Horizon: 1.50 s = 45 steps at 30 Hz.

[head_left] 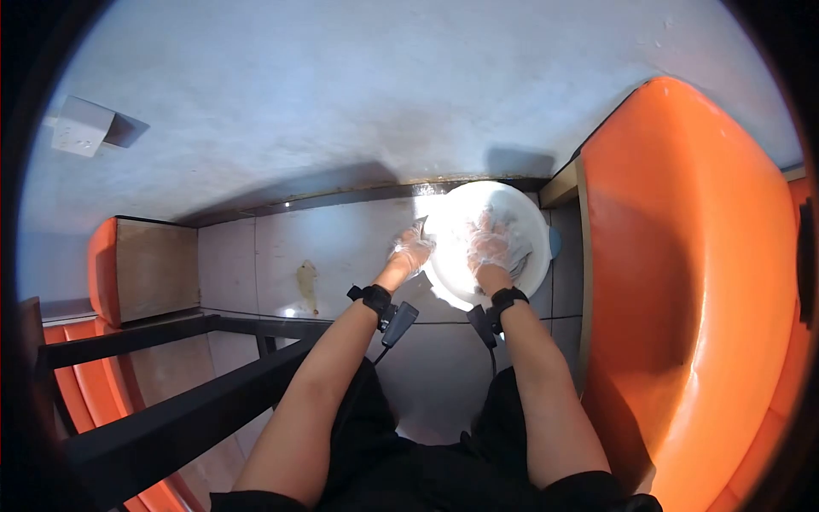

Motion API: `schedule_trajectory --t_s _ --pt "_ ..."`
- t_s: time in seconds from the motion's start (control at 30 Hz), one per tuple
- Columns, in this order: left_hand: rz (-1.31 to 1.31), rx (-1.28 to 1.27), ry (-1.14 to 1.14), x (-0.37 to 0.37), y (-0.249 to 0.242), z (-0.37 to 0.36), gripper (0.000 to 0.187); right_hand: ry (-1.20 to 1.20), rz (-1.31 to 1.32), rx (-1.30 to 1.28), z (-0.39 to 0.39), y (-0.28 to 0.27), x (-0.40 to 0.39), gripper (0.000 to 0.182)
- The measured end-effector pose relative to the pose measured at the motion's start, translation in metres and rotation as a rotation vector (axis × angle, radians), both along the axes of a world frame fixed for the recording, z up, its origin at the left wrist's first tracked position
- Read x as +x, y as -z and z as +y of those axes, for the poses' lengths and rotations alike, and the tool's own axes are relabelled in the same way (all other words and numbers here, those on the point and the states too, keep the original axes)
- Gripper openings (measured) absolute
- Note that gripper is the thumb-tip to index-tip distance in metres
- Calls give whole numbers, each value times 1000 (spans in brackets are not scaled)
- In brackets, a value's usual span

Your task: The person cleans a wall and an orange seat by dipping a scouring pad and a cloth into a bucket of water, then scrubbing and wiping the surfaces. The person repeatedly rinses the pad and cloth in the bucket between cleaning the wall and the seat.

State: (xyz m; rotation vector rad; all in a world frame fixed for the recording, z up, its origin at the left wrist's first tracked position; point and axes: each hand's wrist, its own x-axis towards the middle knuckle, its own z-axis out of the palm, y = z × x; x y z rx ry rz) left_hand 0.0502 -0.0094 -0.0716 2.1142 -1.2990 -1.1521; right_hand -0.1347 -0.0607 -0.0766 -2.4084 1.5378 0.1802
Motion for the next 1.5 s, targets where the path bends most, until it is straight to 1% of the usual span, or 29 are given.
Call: schedule_trajectory --t_s 0.07,0.1,0.2,0.27,0.3,0.37,0.4,0.43,0.5,0.53,0.57,0.63,0.67,0.73,0.87,0.93,0.97,1.0,1.03,1.07,1.1,1.13,1.2,1.27,1.3,1.33,1.4,1.47,1.5 --pt "2 15 1 -3 -16 3 48 -120 -26 -61 10 37 5 55" --pt "-8 24 2 -5 -21 3 51 -123 -27 -64 8 30 2 55" --pt "-65 -24 -11 -2 4 5 43 -232 -478 89 4 -29 -13 45" --pt "-167 85 107 5 26 2 43 111 -565 97 -5 -47 -20 43" --pt "-215 65 113 4 22 2 45 173 -416 10 -12 -45 -27 42" --pt "-166 63 39 -7 -29 1 47 269 -124 62 -21 -67 -45 37" --pt "-163 40 75 -4 -27 -1 51 349 -65 245 -24 -68 -48 34" --pt "-163 38 79 -1 -25 -2 51 353 -65 243 -18 -67 -48 34" --pt "-352 163 358 2 -34 -4 53 355 77 197 -2 -62 -45 31" --pt "-355 162 358 -1 -42 -4 53 379 70 352 -6 -71 -45 32" --pt "-322 138 305 -3 -50 -6 52 378 66 350 -7 -46 -50 32" --pt "-296 114 245 -4 -52 -6 51 165 27 195 -10 25 -60 32" --pt "-299 106 211 -3 -42 -5 54 161 24 194 -11 25 -57 32" --pt "-301 94 178 -8 -53 -6 58 -131 316 120 -14 28 -56 34" --pt "-355 215 222 -15 -77 -8 60 -182 421 -9 -9 53 -57 33" --pt "-428 248 261 -13 -74 -9 59 605 -329 299 -2 -45 -49 32" --pt "-437 111 231 -11 -63 -6 56 605 -330 299 -3 -44 -49 32" --pt "-442 -25 201 -10 -55 -3 52 670 -555 240 -3 -40 -50 31" --pt "-429 -6 166 -15 -69 -9 48 729 -778 176 -3 -52 -49 30" --pt "-414 16 130 -18 -85 -15 45 768 -754 166 -3 -65 -48 28" --pt "-387 -145 178 -18 -94 -16 41 769 -747 169 -3 -84 -44 28" --pt "-384 -143 178 -22 -104 -18 41 771 -795 140 -4 -100 -40 26" --pt "-75 -133 19 -33 -116 -25 43 771 -844 107 -9 -107 -35 24" --pt "233 -56 -12 -39 -114 -31 57 762 -1061 -49 -13 -106 -31 23" --pt "366 8 -47 -47 -124 -31 65 759 -1059 -53 -17 -104 -30 23" --pt "477 76 -39 -51 -131 -30 82 771 -1119 -19 -22 -101 -30 25" --pt "591 102 -80 -64 -149 -22 86 782 -1175 17 -28 -96 -28 29" --pt "812 138 -143 -70 -151 -19 91 961 -1554 393 -28 -91 -23 32" --pt "813 143 -142 -70 -145 -19 91 967 -1552 393 -24 -100 -20 32"
